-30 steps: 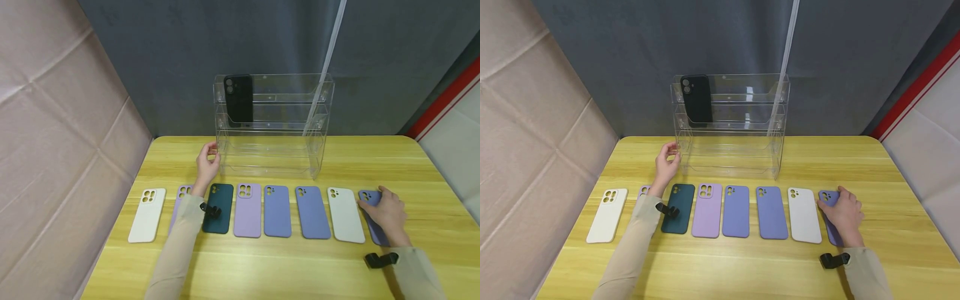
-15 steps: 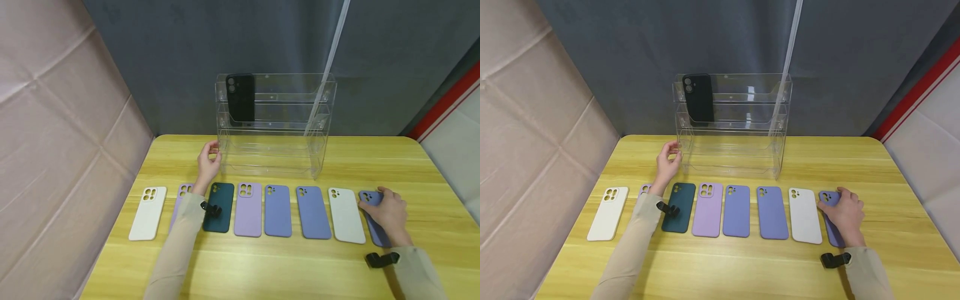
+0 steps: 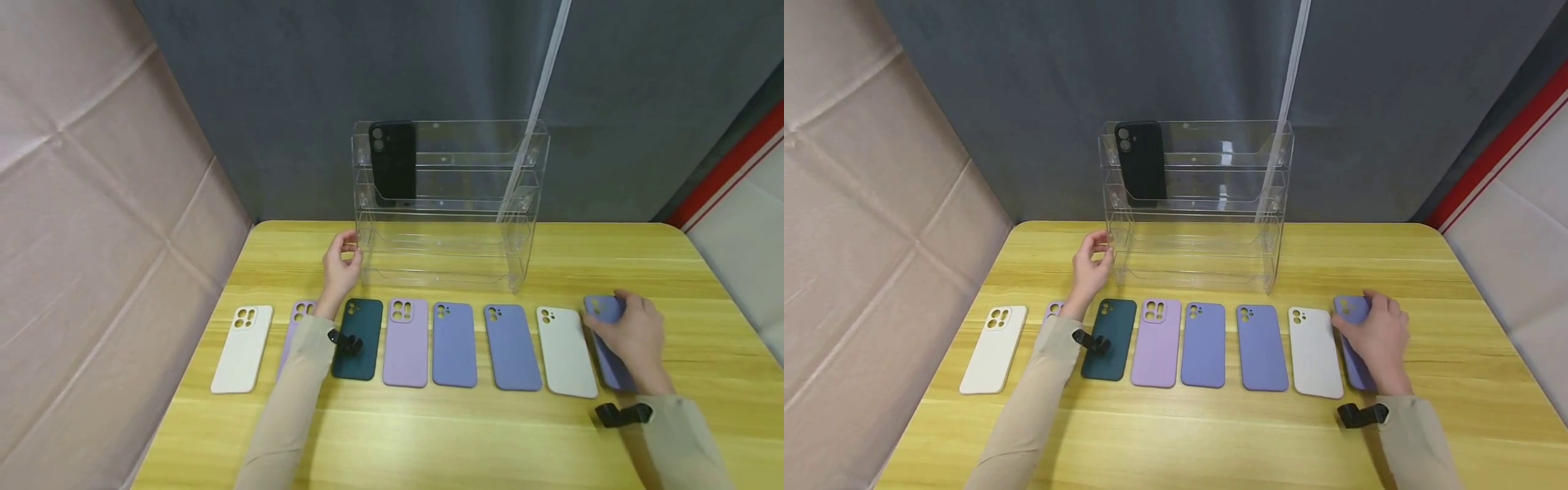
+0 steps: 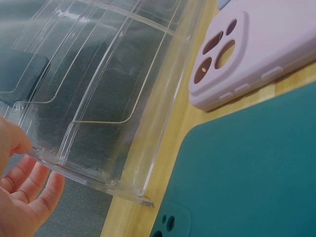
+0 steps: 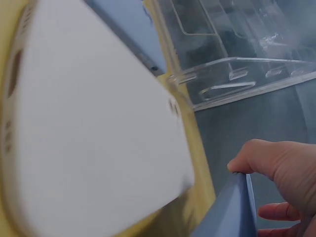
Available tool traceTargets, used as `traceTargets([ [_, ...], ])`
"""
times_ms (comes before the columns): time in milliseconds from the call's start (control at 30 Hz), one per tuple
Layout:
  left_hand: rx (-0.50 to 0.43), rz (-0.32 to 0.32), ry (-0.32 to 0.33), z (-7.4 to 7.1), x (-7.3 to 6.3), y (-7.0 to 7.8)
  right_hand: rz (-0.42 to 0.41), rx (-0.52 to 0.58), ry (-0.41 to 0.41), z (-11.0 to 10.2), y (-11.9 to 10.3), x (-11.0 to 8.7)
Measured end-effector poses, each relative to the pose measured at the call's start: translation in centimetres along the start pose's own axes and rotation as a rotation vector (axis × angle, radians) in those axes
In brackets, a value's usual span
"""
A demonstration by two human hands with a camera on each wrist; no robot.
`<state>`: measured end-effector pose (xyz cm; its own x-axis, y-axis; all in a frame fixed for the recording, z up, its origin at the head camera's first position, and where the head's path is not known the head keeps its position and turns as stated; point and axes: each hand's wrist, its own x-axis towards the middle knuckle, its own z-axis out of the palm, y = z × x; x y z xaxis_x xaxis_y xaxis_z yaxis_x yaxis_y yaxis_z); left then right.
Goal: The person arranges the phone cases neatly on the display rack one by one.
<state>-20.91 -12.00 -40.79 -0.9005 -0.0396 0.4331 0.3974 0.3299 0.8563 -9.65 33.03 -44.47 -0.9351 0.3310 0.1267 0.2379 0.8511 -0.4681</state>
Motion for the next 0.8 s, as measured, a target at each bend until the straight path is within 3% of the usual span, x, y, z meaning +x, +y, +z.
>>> traceTargets([
  [300, -0.004, 0.0, -0.002, 0.1, 0.0, -0.1, -0.015, 0.056, 0.04, -0.7, -1.9, 0.7],
  [800, 0.004, 0.019, 0.012, 0.1, 0.0, -0.3, -0.16, 0.162, 0.168, -2.7, -6.0, 2.6],
])
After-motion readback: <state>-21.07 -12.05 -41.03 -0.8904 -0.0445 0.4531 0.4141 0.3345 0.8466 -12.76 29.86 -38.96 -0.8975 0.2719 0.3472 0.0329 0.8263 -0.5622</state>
